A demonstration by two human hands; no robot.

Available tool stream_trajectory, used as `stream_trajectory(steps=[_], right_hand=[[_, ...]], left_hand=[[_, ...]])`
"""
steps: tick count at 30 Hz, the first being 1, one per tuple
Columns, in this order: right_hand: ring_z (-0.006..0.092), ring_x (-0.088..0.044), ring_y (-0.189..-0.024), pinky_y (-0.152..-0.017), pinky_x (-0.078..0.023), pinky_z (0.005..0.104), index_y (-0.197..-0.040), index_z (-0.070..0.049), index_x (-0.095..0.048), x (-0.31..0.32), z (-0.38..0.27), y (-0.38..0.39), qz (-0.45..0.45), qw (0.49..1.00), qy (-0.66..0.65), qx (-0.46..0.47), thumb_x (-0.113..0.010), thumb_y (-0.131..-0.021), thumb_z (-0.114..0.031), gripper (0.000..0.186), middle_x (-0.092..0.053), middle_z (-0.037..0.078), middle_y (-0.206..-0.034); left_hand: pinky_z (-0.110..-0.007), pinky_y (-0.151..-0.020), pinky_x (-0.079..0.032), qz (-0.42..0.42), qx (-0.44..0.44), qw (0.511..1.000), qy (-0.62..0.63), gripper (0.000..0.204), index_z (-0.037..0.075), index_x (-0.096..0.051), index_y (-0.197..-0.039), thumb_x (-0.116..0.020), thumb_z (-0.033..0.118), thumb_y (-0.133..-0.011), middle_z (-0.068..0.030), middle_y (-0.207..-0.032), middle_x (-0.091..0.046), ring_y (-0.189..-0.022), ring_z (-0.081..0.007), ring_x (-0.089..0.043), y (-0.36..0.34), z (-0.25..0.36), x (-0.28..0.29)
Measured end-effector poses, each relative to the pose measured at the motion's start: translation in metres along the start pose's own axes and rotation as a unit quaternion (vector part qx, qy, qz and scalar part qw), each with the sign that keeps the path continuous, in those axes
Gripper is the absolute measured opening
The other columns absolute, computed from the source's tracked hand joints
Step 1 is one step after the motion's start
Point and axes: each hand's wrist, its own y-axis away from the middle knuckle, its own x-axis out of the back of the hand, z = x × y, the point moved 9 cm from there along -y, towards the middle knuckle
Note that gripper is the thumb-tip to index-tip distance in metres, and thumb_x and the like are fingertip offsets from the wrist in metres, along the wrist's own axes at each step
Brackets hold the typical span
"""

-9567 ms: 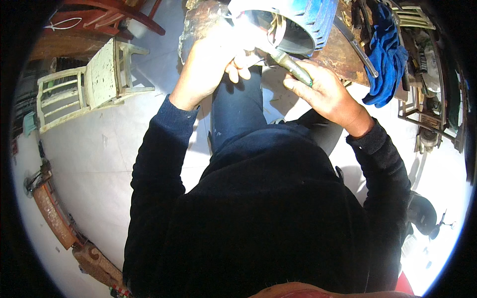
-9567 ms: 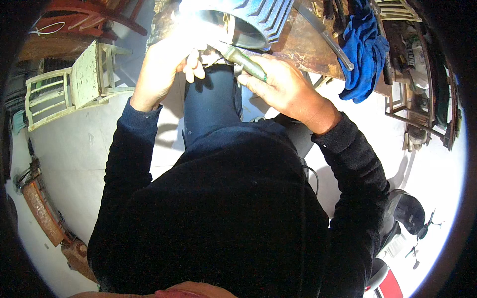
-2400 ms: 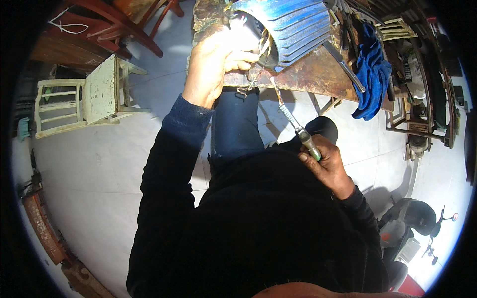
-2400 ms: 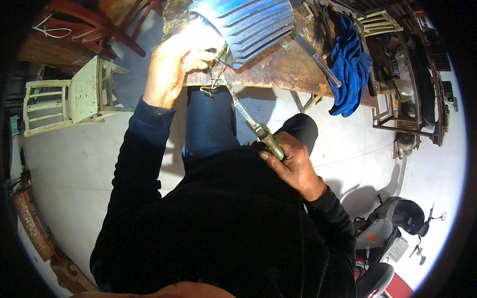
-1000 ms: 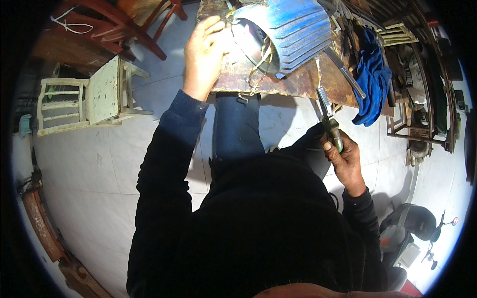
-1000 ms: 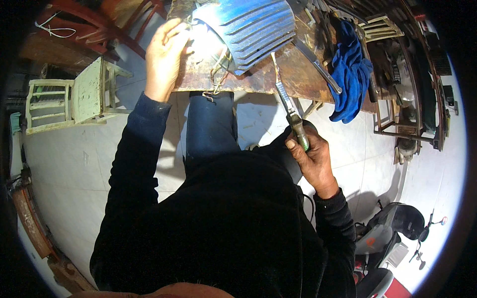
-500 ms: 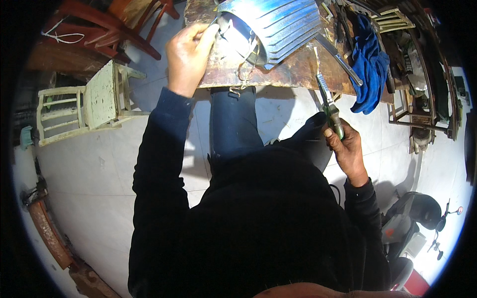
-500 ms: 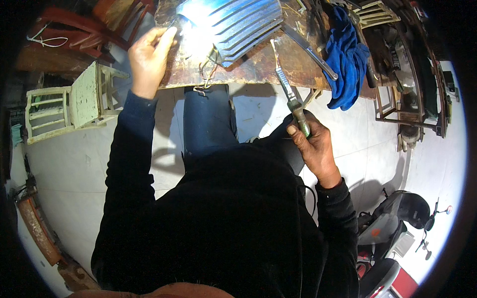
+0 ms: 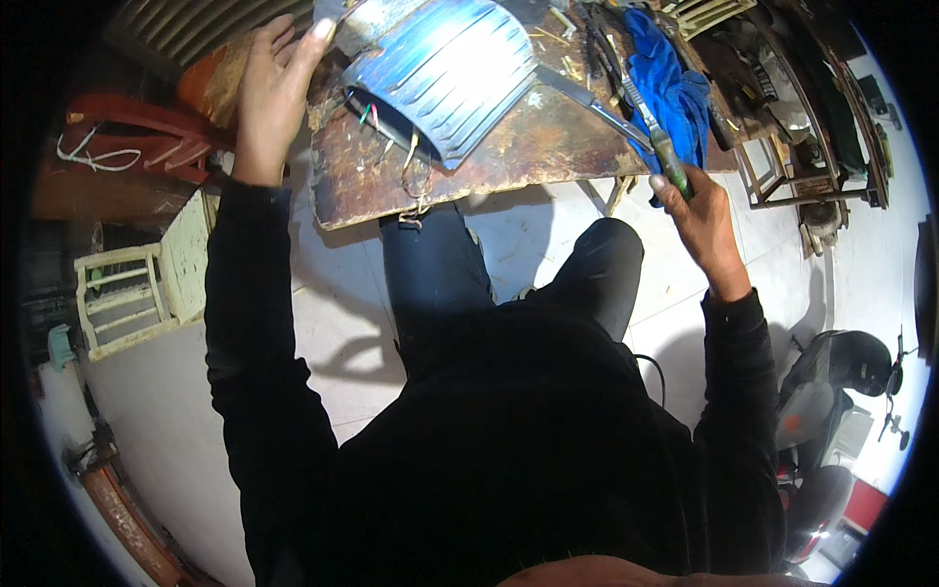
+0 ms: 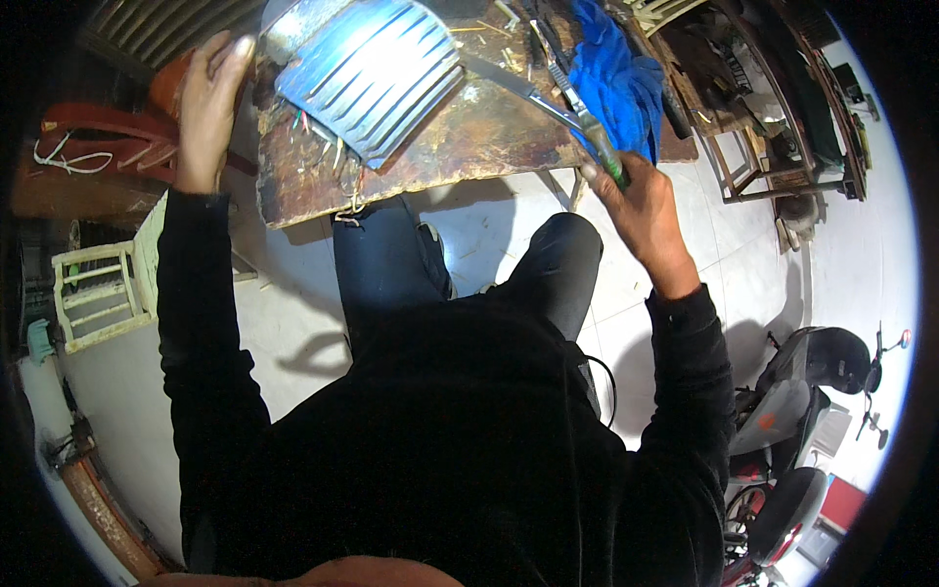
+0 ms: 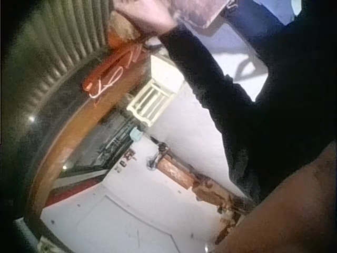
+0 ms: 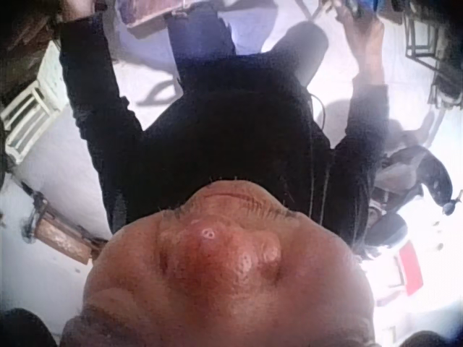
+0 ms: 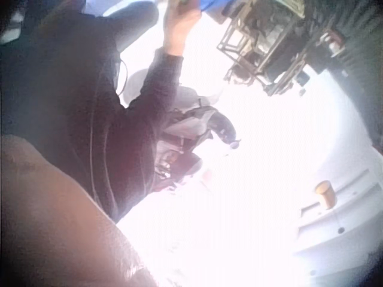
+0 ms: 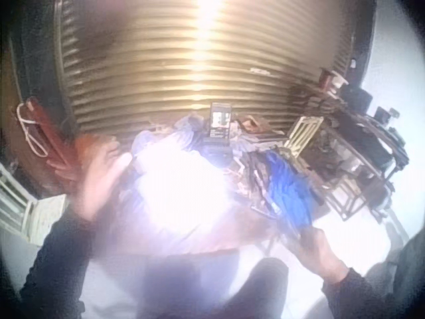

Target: The person works on a small blue electric motor on a cluttered workbench. They use pliers to strip and trim wires, then use a screwdriver to adjust components inside the motor housing. The person repeatedly repositions the motor and manipulates wires throughout the clip.

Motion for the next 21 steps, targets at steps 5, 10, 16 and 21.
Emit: stream_trajectory(steps=[5, 10, 16, 21], right_hand=[[0.0372, -0.068, -0.067, -0.064, -0.052, 0.0460, -0.097, 0.005, -0.071, 0.026, 0.016, -0.024, 0.046, 0.990, 0.099, 0.087, -0.080, -0.098, -0.026, 0.033, -0.067, 0.025, -0.077], [0.0428, -0.071, -0.071, -0.069, -0.057, 0.0462, -0.096, 0.007, -0.071, 0.041, 0.056, -0.042, 0.062, 0.983, 0.154, 0.081, -0.084, -0.094, -0.028, 0.038, -0.068, 0.031, -0.079], [0.0477, -0.073, -0.079, -0.074, -0.058, 0.0510, -0.094, 0.006, -0.071, 0.049, 0.076, -0.076, 0.076, 0.980, 0.175, 0.056, -0.082, -0.093, -0.030, 0.038, -0.072, 0.032, -0.085], [0.0478, -0.074, -0.087, -0.082, -0.057, 0.0531, -0.104, 0.006, -0.076, 0.045, 0.082, -0.101, 0.064, 0.977, 0.197, 0.049, -0.078, -0.096, -0.038, 0.045, -0.073, 0.033, -0.093]], left_hand=[[-0.044, -0.114, -0.048, -0.116, 0.121, 0.970, 0.174, 0.103, -0.014, -0.049, -0.150, -0.077, 0.068, -0.093, -0.0291, -0.138, -0.062, -0.131, -0.0306, -0.063, -0.012, 0.004, -0.052], [-0.039, -0.099, -0.058, -0.079, 0.131, 0.985, 0.082, 0.101, -0.019, -0.045, -0.149, -0.086, 0.054, -0.091, -0.0322, -0.133, -0.063, -0.117, -0.0293, -0.070, -0.012, 0.006, -0.068], [-0.036, -0.097, -0.059, -0.021, 0.081, 0.996, 0.011, 0.096, -0.015, -0.042, -0.153, -0.092, 0.037, -0.090, -0.0289, -0.137, -0.063, -0.119, -0.0284, -0.068, -0.018, 0.031, -0.075], [-0.040, -0.111, -0.053, -0.159, -0.083, 0.984, 0.009, 0.103, -0.001, -0.027, -0.167, -0.090, 0.017, -0.088, -0.0202, -0.146, -0.058, -0.131, -0.0286, -0.063, -0.017, 0.096, -0.106]])
